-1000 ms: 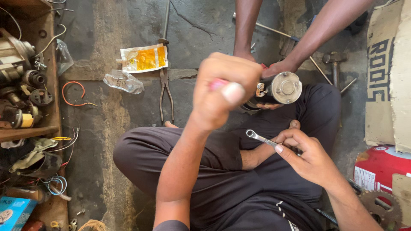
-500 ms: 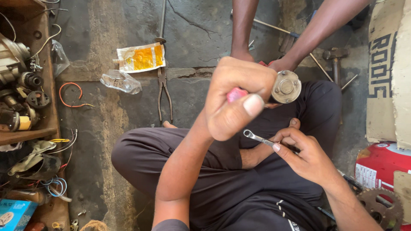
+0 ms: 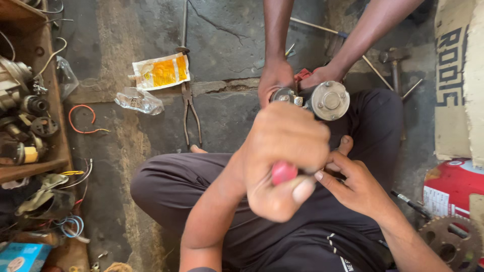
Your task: The person sits on the floor and uses a wrench and screwdriver to tighten bolts and adjust parts on a cylindrical electrical component. They rotate the component to access different sides and continue working on it throughout the clip.
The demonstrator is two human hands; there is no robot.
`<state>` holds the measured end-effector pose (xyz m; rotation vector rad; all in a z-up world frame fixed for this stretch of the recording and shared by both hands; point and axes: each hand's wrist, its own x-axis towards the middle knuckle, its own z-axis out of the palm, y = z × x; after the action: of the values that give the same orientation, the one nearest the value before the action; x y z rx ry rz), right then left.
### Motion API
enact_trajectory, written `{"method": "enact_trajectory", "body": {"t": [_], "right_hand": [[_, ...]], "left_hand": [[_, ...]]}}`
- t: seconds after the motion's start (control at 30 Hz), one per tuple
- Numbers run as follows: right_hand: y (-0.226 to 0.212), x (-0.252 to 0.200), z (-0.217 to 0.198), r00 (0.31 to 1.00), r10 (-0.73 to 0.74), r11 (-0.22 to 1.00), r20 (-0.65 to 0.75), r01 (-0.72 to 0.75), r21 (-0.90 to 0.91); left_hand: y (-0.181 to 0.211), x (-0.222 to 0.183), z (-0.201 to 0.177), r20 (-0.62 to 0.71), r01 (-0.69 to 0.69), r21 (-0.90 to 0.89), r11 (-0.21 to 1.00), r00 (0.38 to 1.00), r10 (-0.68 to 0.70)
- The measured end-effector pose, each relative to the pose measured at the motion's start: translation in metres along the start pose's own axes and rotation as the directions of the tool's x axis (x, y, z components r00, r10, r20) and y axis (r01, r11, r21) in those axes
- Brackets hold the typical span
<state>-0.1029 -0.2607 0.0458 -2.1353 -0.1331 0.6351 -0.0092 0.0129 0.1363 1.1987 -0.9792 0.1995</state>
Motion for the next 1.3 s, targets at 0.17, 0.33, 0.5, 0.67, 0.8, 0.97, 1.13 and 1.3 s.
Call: {"method": "enact_trajectory", "body": {"t": [0.17,0.33,0.5,0.67,0.8,0.97,1.13,1.3], "right_hand": [[-0.01,0.002,-0.001,0.996,-0.093,0.994,0.008,0.093,0.066],[-0.013,0.002,-0.003,0.999,0.032,0.998,0.032,-0.034,0.058],[-0.005,-0.001,0.002,0.995,-0.098,0.991,0.009,0.097,0.088],[-0.003,-0.001,0.003,0.996,-0.083,0.994,0.022,0.082,0.077],[0.001,-0.002,0.008,0.998,-0.067,0.996,0.02,0.066,0.061],[0.002,-0.001,0.01,0.996,-0.08,0.992,0.039,0.076,0.098],[0.005,-0.001,0.01,0.998,-0.051,0.995,0.027,0.048,0.082],[0.008,0.0,0.011,0.998,-0.044,0.993,0.044,0.039,0.113]], "left_hand": [[0.012,-0.016,0.017,0.043,-0.071,0.219,0.973,0.997,0.063],[0.013,-0.036,0.039,0.057,-0.111,0.328,0.938,0.994,0.098],[0.003,-0.062,0.062,-0.013,-0.129,0.358,0.925,0.99,0.143],[-0.004,-0.08,0.074,-0.058,-0.097,0.38,0.92,0.99,0.128],[-0.013,-0.096,0.078,-0.08,-0.089,0.387,0.918,0.988,0.13],[-0.028,-0.107,0.076,0.069,-0.177,0.476,0.862,0.984,0.164],[-0.035,-0.106,0.085,0.171,-0.195,0.494,0.847,0.977,0.125],[-0.028,-0.093,0.078,0.145,-0.152,0.442,0.884,0.985,0.097]]}}
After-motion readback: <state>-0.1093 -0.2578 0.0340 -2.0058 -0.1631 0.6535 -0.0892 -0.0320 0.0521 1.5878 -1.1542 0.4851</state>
